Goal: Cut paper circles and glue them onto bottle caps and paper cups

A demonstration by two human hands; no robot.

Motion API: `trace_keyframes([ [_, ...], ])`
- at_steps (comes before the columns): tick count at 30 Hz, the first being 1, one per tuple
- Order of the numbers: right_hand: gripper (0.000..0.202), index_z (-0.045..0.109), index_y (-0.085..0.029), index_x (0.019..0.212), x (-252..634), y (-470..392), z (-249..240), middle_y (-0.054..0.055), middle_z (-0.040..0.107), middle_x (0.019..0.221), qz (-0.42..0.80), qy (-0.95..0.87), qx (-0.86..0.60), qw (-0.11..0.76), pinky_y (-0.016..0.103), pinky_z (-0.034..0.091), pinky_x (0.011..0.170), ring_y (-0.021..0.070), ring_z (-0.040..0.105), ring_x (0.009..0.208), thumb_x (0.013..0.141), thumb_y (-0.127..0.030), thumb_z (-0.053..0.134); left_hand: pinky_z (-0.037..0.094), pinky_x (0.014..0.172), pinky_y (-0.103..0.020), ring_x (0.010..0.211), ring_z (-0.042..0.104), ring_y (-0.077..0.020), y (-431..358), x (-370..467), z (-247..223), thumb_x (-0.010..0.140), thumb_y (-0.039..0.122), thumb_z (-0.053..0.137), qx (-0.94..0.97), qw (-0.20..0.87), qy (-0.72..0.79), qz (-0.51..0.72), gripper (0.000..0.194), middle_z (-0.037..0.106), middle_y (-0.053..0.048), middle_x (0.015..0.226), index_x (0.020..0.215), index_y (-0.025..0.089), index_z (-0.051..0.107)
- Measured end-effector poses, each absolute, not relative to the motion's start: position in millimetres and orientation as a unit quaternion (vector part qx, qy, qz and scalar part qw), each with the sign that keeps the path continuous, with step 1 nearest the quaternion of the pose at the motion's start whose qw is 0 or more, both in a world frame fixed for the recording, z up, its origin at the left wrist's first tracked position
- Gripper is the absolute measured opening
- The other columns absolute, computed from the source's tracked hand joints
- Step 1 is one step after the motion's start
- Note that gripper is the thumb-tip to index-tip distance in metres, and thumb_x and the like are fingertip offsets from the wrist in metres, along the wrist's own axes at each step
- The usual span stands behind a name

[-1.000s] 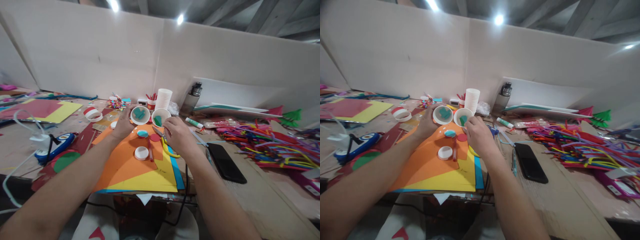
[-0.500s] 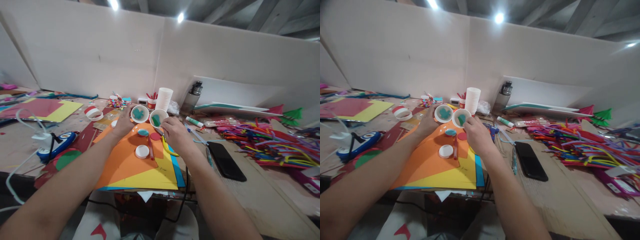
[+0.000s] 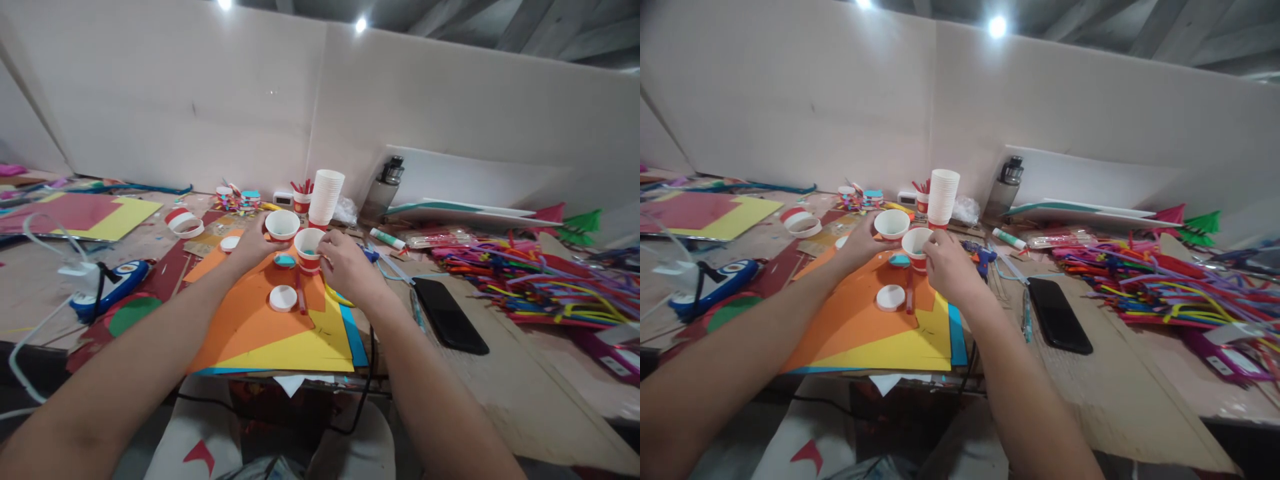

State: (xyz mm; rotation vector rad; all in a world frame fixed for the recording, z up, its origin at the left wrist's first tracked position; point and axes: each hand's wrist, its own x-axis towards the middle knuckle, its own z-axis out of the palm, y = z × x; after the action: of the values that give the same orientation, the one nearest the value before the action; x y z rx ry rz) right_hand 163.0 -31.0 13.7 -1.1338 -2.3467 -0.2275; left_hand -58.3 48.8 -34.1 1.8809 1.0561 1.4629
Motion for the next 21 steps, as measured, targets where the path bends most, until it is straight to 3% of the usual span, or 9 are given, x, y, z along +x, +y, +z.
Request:
trace_keyframes([
  [5,0.017,0.063,-0.016,0.075,169.4,-38.0,25.7,0.01,0.057,0.091,-0.072,-0.871,-0.426,0.234,0.033,0.045,0.077,0.0213,0.052,0.088,0.076,-0.003,0.052,0.052,0.093,-0.041,0.108,0.063,-0.0249,51.1,-64.5,-28.0,0.058,0.029,0.084,0.69,0.268,0.405,0.536,0.066,0.065,-0.011,0.118,0.116,0.019,0.053],
  [12,0.002,0.065,-0.017,0.078,165.9,-39.5,20.9,0.008,0.057,0.089,-0.017,-0.909,-0.384,0.163,0.035,0.045,0.082,0.0217,0.052,0.091,0.08,-0.018,0.066,0.054,0.09,-0.043,0.108,0.063,-0.0259,55.7,-87.0,-9.3,0.06,0.029,0.082,0.706,0.301,0.383,0.514,0.065,0.067,-0.011,0.116,0.119,0.019,0.056],
  [16,0.019,0.063,-0.018,0.093,163.9,-35.0,14.2,0.009,0.056,0.105,0.031,-0.89,-0.408,0.202,0.036,0.048,0.085,0.0214,0.056,0.097,0.077,-0.021,0.074,0.054,0.088,-0.046,0.104,0.065,-0.027,51.3,-98.3,1.0,0.059,0.03,0.082,0.753,0.313,0.368,0.447,0.062,0.07,-0.009,0.109,0.117,0.02,0.061],
  [21,0.062,0.049,-0.023,0.124,164.0,-36.2,13.6,0.011,0.046,0.13,0.078,-0.871,-0.411,0.256,0.04,0.046,0.1,0.0255,0.051,0.122,0.07,-0.025,0.079,0.056,0.083,-0.043,0.101,0.067,-0.0283,42.5,-107.6,9.3,0.052,0.025,0.084,0.81,0.315,0.356,0.343,0.062,0.072,-0.006,0.103,0.112,0.025,0.068],
])
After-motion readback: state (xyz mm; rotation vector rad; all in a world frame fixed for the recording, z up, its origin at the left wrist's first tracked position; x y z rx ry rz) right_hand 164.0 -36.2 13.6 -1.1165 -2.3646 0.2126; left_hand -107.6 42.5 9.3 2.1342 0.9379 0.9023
